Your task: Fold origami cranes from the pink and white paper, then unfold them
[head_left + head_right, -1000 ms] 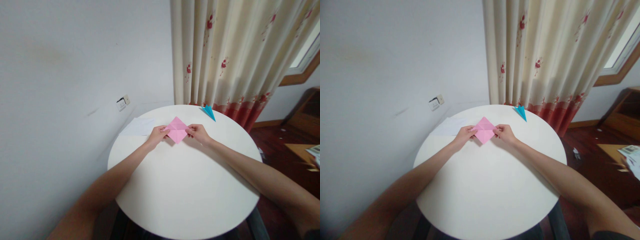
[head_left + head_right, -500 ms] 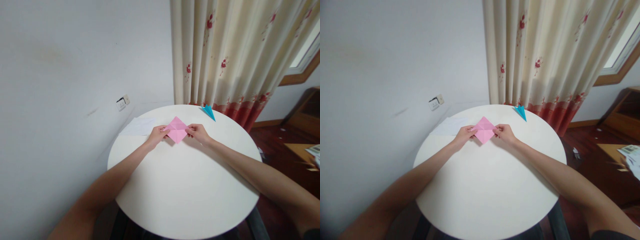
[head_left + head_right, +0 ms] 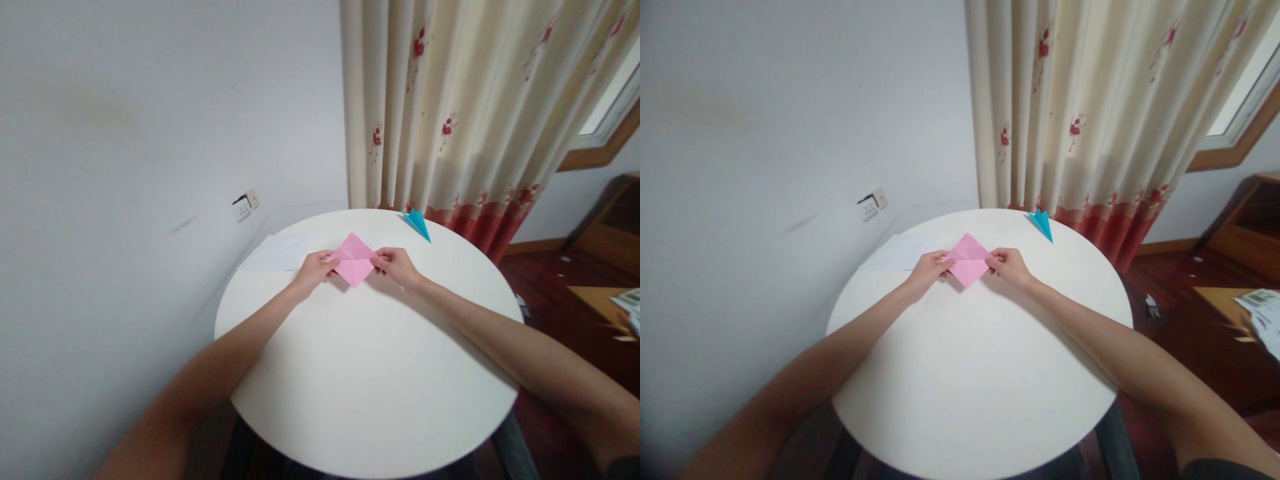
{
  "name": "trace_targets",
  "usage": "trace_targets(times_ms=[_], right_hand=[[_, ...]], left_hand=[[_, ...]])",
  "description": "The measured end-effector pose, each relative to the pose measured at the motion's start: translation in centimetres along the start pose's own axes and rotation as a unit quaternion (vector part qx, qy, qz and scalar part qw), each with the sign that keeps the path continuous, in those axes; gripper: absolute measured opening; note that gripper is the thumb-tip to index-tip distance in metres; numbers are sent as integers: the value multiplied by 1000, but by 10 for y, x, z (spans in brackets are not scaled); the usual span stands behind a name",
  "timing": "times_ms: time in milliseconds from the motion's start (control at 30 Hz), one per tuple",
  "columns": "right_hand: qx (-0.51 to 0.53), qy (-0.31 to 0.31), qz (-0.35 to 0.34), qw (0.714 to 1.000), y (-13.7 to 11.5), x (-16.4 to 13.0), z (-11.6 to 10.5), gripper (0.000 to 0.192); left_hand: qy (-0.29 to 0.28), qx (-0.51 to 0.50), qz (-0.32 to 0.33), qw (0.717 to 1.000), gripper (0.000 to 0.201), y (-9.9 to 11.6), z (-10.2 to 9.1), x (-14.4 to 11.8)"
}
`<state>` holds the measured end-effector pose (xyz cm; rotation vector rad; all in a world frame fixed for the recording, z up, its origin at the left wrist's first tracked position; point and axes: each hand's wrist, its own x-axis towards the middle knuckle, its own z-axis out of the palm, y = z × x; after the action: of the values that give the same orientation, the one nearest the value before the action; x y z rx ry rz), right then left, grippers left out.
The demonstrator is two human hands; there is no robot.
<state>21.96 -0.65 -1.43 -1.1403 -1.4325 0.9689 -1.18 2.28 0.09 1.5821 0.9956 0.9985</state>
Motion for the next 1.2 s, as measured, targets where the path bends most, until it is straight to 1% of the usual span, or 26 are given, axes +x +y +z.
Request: trace_targets(times_ms=[200,433,867,1200], right_hand=[[-2,-2,-3,1000,1,0,0,25],[7,-3,-2,1000,0,0,0,22],[4,-1,-2,1000,-1,-1,0,24],[13,-4,-5,1000,0,0,0,24]], left_hand=[[-1,8,1,1000,50,-2,-1,1],[1,2,6,1000,45,-3,0,2],[3,-1,1,1000,48,0,0,1],[-2,0,5,1000,46,0,1,0]])
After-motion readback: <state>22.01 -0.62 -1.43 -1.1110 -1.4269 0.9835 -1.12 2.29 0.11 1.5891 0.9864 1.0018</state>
